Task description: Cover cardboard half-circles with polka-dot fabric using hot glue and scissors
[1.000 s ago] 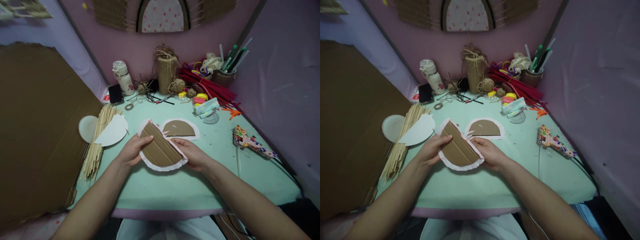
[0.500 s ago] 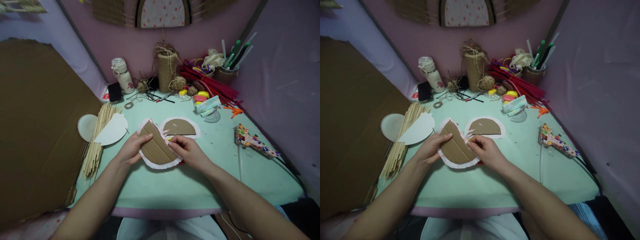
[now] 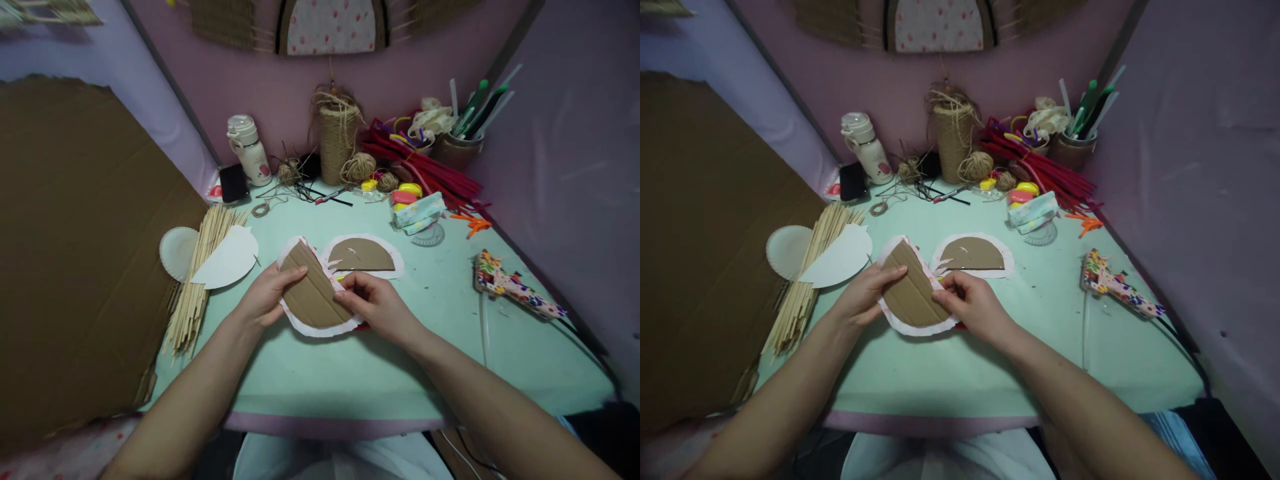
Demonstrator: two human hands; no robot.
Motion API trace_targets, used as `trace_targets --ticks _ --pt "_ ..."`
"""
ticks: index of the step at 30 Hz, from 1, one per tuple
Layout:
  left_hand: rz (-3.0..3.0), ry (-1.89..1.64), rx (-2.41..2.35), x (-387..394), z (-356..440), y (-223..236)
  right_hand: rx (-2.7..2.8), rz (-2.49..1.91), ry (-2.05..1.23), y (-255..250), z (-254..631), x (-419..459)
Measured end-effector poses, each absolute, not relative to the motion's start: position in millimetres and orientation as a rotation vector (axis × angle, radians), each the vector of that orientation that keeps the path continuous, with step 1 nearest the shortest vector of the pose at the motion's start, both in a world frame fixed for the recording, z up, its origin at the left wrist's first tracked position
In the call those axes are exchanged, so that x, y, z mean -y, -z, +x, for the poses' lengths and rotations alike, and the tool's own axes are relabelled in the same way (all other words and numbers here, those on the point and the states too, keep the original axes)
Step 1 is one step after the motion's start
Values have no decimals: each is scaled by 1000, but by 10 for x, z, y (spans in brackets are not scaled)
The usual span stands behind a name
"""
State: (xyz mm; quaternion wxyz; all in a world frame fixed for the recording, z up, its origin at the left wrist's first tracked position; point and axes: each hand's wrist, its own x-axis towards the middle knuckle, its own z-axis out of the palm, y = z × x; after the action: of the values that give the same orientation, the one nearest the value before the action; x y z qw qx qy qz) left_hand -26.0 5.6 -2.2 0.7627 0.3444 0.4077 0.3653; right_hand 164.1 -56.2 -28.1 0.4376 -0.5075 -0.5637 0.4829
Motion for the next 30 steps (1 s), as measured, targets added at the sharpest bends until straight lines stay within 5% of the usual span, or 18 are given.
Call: trace_targets --ticks 17,24,30 --pt "630 -868 -678 303 105 128 1052 -1246 -1189 288 1620 533" --pt "635 -923 -632 190 41 106 830 -994 -1550 287 1666 495" --pt "661 -972 -619 206 67 148 1009 -1172 -1224 297 1648 480"
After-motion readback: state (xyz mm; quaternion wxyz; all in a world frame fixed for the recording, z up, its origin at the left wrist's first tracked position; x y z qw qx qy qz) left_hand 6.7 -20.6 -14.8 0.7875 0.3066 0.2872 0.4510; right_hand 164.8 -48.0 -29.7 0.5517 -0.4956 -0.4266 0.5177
